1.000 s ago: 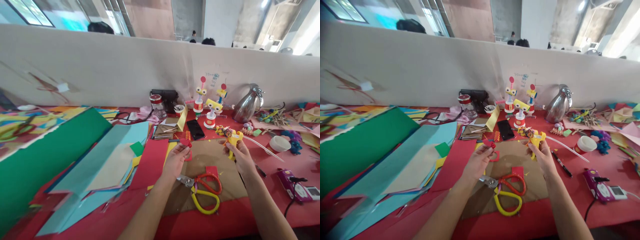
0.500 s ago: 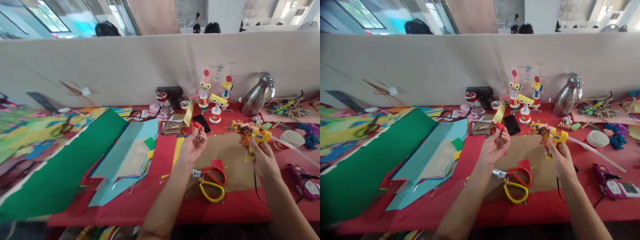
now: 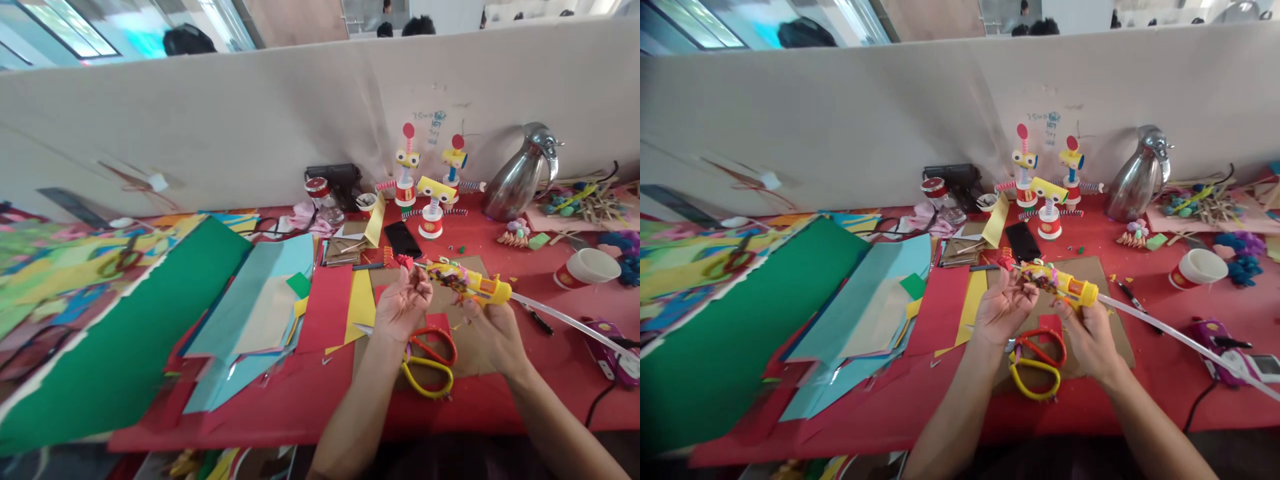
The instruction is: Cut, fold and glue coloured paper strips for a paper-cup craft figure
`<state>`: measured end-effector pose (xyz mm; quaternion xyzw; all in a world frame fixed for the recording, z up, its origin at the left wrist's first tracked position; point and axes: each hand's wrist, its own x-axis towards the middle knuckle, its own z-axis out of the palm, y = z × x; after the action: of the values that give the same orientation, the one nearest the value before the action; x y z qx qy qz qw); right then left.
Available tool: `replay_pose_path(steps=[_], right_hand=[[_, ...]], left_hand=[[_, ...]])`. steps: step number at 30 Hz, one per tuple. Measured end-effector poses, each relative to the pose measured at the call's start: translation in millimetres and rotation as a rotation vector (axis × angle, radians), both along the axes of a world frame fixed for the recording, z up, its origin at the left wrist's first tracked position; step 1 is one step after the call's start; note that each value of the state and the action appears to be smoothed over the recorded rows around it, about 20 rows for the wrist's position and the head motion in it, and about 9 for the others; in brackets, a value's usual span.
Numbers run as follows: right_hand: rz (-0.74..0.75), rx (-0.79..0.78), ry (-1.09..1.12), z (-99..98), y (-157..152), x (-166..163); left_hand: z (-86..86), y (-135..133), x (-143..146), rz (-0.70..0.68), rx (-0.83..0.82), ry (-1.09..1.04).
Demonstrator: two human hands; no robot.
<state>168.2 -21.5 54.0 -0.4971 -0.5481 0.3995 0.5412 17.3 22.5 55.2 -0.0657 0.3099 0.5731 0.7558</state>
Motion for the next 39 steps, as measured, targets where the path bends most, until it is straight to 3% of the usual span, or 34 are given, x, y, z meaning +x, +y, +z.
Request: replay_pose_path(steps=[11,18,26,39], right_hand=[[0.031,0.04,-0.086,2.9,3.7,-6.6],[0.028,0.01,-0.108,-4.6,2.5,-1.1],[0.042,-0.011,-0.094,-11.5,0.6,0.2],[0.051,-0.009,-0.137,-5.9,-0.8,3.1]], left_hand=[[-1.7,-2.8,3.1,0.0,0.002,0.037],[1.2,-3.8,5.3,0.049,-0.086,-0.105],[2.1,-5.2,6.5,0.075,-0.104,-0.109],[7.0,-5.3,6.6,0.052,-0.109,-0.074]])
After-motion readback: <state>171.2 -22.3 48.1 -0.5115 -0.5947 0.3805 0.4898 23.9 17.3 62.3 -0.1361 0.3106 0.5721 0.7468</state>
